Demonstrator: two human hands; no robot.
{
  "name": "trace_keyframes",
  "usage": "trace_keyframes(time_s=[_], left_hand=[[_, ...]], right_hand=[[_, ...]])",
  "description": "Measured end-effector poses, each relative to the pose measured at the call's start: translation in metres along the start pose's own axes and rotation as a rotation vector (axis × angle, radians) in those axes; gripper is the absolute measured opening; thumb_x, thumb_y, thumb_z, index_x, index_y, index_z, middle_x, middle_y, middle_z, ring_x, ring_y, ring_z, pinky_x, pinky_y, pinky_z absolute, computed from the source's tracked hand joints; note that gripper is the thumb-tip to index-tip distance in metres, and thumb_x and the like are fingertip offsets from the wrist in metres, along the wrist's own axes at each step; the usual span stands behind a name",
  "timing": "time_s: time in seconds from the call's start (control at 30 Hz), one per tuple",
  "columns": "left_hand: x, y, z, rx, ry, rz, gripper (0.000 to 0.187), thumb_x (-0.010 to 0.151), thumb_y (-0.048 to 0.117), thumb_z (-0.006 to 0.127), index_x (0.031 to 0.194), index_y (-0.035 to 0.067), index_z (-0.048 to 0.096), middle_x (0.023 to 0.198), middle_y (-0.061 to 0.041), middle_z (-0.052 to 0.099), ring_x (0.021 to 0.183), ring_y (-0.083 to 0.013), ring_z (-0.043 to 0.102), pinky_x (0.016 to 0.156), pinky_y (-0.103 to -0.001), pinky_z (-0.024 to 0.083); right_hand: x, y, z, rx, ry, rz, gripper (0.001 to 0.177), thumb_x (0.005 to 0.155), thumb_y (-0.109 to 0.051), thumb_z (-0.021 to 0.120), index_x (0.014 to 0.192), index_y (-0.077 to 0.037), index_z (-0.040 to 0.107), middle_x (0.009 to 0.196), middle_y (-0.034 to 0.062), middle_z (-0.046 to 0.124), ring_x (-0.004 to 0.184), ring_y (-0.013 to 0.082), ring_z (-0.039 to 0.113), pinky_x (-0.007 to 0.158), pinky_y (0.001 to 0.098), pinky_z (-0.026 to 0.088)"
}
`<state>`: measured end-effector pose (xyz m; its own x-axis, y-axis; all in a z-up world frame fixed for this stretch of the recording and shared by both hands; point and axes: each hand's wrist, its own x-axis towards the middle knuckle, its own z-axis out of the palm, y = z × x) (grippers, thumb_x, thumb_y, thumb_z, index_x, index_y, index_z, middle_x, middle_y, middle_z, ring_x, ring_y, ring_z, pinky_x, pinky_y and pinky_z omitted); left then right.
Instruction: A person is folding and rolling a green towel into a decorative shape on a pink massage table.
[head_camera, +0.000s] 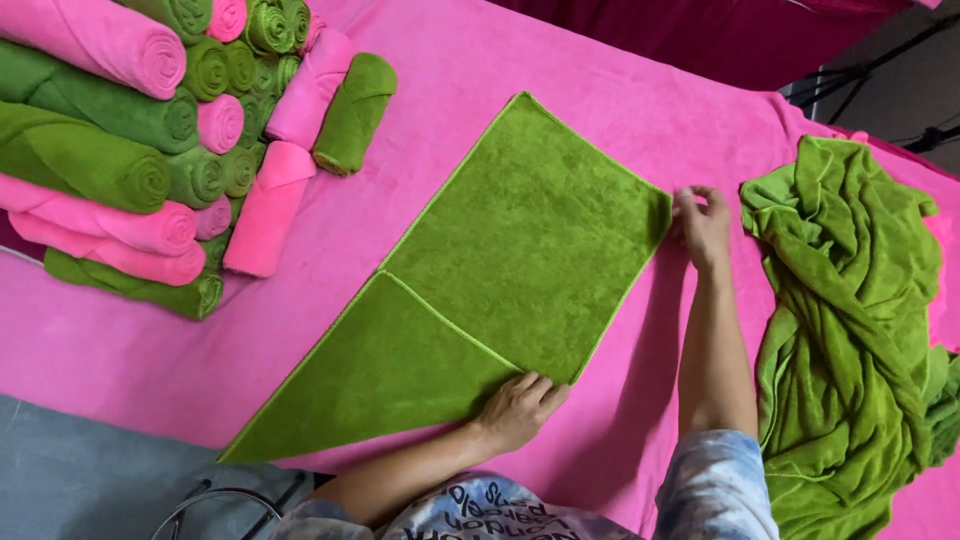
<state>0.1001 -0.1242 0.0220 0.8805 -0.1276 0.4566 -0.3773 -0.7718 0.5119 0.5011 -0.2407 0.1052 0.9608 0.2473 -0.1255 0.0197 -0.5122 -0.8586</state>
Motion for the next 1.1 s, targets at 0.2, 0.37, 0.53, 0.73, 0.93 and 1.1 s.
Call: trace_keyframes(time_s=[0.2,0.37,0.53,0.73,0.93,1.1], left_hand=[[-0.002,0.004,0.009,0.026,-0.001,-0.017,0.024,0.092,-0.012,0.054,0.109,-0.008,0.070,0.091,-0.019,0.067,0.083,-0.0308,0.058,0.070,-0.040,0.054],[-0.004,0.003,0.010,0.008,-0.006,-0.038,0.022,0.092,-0.009,0.050,0.106,-0.004,0.067,0.089,-0.016,0.063,0.081,-0.0283,0.054,0.069,-0.038,0.051],[-0.001,0.003,0.007,-0.017,0.037,-0.059,0.022,0.085,-0.009,0.053,0.103,-0.003,0.065,0.091,-0.016,0.058,0.081,-0.0295,0.054,0.069,-0.038,0.051],[-0.001,0.001,0.002,-0.060,0.064,-0.138,0.014,0.093,-0.006,0.059,0.105,-0.003,0.064,0.090,-0.016,0.057,0.079,-0.0295,0.057,0.066,-0.039,0.054],[-0.001,0.000,-0.001,-0.179,0.015,-0.228,0.020,0.097,-0.007,0.055,0.117,-0.004,0.060,0.094,-0.019,0.059,0.077,-0.0311,0.060,0.057,-0.039,0.058],[-0.003,-0.009,-0.009,-0.505,0.165,-0.463,0.011,0.104,-0.004,0.046,0.099,0.005,0.051,0.083,-0.009,0.051,0.067,-0.0210,0.048,0.054,-0.034,0.044]], right_hand=[[0.020,0.015,0.012,-0.202,0.018,0.137,0.008,0.101,-0.012,0.075,0.102,-0.009,0.068,0.092,0.0064,0.069,0.084,0.0177,0.065,0.065,0.0308,0.052],[0.008,0.001,0.008,-0.203,0.110,0.094,0.020,0.101,-0.010,0.070,0.112,-0.013,0.053,0.097,0.0085,0.060,0.076,0.0165,0.058,0.060,0.0321,0.048],[0.015,0.026,-0.004,0.113,0.083,-0.124,0.035,0.102,0.005,0.065,0.113,-0.018,0.041,0.083,-0.0011,0.052,0.065,0.0084,0.050,0.058,0.0244,0.042],[0.025,0.043,-0.022,-0.077,-0.143,-0.163,0.012,0.108,-0.001,0.068,0.106,-0.013,0.066,0.097,0.0033,0.069,0.061,0.0094,0.054,0.048,0.0242,0.046],[0.046,0.053,-0.030,-0.197,-0.200,-0.178,0.025,0.108,0.003,0.058,0.110,-0.010,0.079,0.080,0.0037,0.070,0.059,0.0086,0.055,0.052,0.0240,0.045],[0.054,0.020,-0.036,-0.598,-0.261,-0.391,0.036,0.093,0.003,0.072,0.123,-0.015,0.080,0.089,0.0046,0.071,0.075,0.0138,0.058,0.072,0.0319,0.047]])
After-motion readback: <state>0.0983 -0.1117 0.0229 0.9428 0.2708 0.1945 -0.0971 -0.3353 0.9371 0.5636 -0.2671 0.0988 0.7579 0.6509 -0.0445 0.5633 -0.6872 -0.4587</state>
